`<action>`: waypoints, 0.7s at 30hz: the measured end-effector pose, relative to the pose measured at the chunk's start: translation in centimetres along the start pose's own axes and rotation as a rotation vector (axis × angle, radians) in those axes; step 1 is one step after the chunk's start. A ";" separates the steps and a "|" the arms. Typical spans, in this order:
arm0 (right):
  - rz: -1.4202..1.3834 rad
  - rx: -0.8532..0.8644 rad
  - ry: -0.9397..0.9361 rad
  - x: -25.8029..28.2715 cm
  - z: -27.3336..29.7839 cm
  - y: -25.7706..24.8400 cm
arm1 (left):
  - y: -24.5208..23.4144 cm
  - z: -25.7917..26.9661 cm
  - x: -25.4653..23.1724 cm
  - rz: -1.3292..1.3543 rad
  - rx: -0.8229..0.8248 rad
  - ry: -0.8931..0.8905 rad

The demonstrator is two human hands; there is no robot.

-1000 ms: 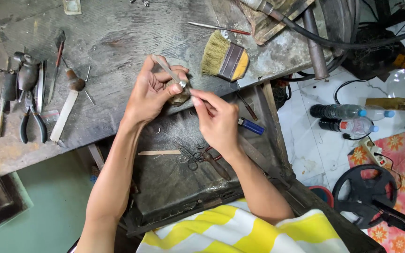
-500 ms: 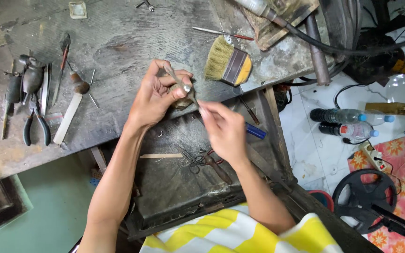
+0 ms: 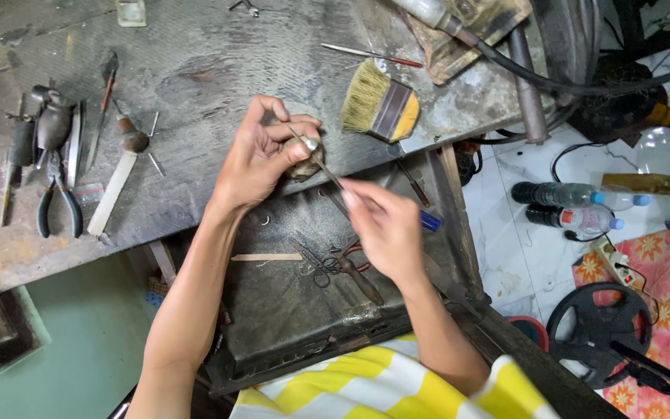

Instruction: Filing and cleaning a metal ring at a jewelry workbench using a needle file and a brush.

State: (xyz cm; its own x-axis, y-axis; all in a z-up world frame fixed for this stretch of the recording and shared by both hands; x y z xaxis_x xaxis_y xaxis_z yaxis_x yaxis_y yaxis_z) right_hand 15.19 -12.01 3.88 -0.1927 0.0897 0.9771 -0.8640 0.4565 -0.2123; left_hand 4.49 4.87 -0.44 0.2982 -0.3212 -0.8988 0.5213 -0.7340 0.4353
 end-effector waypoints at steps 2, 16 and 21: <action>0.009 0.000 0.051 -0.6 1.2 -0.7 | -0.2 -0.1 0.1 0.012 -0.002 -0.008; 0.053 -0.011 -0.008 -0.2 1.6 -0.2 | 0.1 0.1 -0.4 -0.030 0.002 0.038; 0.034 -0.166 -0.131 0.7 -1.7 1.5 | 0.3 0.0 -0.6 -0.020 -0.008 0.011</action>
State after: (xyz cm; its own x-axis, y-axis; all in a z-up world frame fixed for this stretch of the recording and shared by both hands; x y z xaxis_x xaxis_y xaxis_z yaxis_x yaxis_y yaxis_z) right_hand 14.56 -9.79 4.32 -0.2887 -0.0029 0.9574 -0.7696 0.5956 -0.2303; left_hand 4.48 4.78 0.22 0.2961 -0.2996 -0.9070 0.5339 -0.7355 0.4172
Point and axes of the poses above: each hand's wrist, its own z-axis away from the middle knuckle, its own y-axis out of the palm, x = y × z, the point moved 7 cm from there along -z, towards the middle knuckle, and after that the axes turned 3 degrees about z, right-handed, at the moved point
